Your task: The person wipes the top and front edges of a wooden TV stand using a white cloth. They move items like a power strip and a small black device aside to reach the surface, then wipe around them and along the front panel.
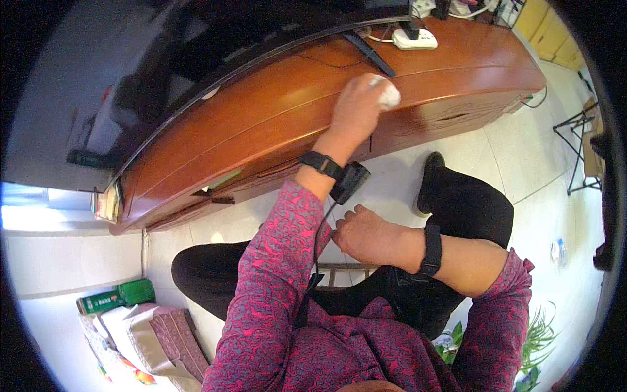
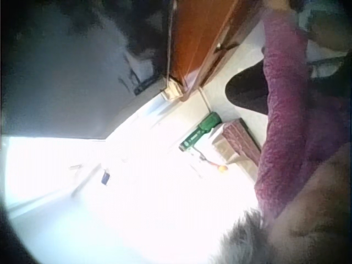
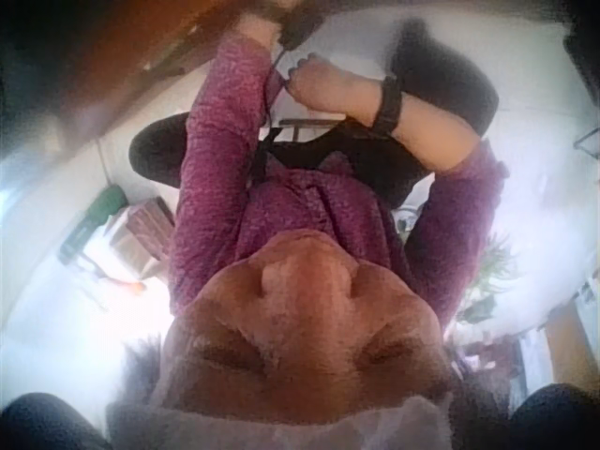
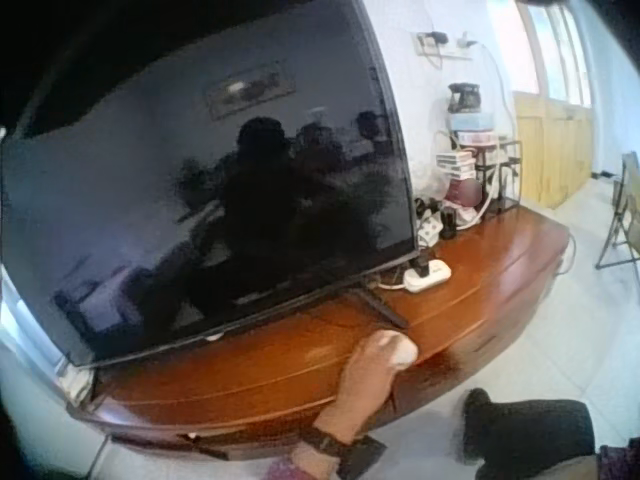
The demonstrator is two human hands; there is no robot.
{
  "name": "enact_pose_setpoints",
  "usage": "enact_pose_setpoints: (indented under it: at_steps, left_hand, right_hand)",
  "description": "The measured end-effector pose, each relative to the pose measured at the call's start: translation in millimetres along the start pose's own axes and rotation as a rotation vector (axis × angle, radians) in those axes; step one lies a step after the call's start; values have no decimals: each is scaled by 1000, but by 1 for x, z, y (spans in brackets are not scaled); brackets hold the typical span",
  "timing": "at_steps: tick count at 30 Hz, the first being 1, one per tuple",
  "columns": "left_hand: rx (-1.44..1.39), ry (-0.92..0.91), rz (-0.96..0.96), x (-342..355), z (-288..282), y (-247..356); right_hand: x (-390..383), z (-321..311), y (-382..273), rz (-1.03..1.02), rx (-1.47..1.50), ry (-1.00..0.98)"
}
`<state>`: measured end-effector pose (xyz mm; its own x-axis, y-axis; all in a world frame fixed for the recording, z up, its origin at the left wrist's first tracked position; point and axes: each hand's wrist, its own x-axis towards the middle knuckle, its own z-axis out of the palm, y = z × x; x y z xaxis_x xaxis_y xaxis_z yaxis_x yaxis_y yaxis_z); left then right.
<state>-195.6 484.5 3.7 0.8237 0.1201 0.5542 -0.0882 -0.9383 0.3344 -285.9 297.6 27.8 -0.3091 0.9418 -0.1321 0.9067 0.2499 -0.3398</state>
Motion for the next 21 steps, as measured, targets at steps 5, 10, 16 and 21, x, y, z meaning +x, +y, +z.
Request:
enact_pose_setpoints:
  at_steps: [5, 10, 16, 21]
  left_hand:
    - [116, -70, 171, -37, -16, 9]
    - [282, -121, 317, -92, -64, -27]
    - [439, -217, 245, -176, -150, -92]
    - [617, -313, 82, -251, -241, -139]
  right_hand:
    - [1, -6, -6, -5, -11, 47]
    - [-1, -11, -8, -55, -49, 17]
    - [1, -12, -4, -3, -1, -18]
    - [-3, -4, -5, 0, 22, 16]
